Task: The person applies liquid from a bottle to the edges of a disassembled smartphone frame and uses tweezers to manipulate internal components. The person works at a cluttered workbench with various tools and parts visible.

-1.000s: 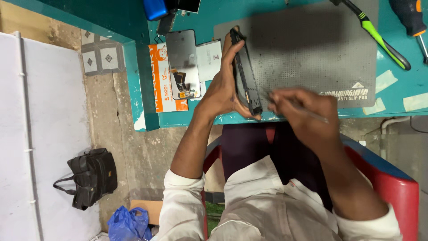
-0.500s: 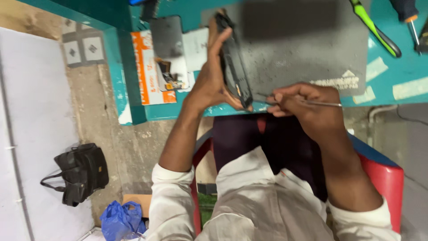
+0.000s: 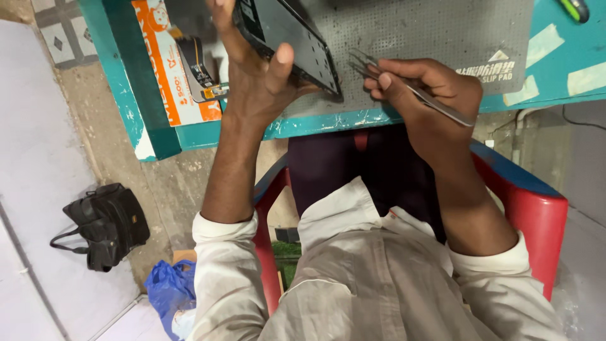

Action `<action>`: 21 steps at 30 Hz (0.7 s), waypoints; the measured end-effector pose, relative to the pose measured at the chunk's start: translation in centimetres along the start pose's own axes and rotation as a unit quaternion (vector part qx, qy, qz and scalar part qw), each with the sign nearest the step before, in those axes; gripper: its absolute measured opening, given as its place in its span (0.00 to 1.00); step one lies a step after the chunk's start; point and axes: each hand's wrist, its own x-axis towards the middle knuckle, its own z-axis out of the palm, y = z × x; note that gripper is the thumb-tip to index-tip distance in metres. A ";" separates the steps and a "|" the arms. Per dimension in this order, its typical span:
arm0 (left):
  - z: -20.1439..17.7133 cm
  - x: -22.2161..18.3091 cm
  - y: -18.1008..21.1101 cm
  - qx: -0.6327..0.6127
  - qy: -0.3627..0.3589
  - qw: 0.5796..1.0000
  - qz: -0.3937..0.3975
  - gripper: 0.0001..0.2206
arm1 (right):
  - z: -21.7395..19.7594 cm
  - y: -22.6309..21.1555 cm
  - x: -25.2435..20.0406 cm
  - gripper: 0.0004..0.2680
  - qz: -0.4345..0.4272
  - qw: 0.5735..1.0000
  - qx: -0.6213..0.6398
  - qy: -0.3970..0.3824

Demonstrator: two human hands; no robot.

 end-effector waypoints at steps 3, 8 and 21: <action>-0.7 0.2 0.3 0.012 0.008 1.000 0.028 0.62 | 0.0 0.1 -0.4 0.04 -0.007 1.000 -0.003 0.008; -2.9 1.2 0.8 -0.037 0.030 0.999 0.015 0.62 | -0.4 0.3 -0.5 0.04 -0.035 0.999 -0.031 -0.006; -1.6 3.5 6.4 -0.365 0.201 0.909 0.014 0.35 | -0.1 -0.8 -0.2 0.06 -0.106 0.978 -0.173 -0.044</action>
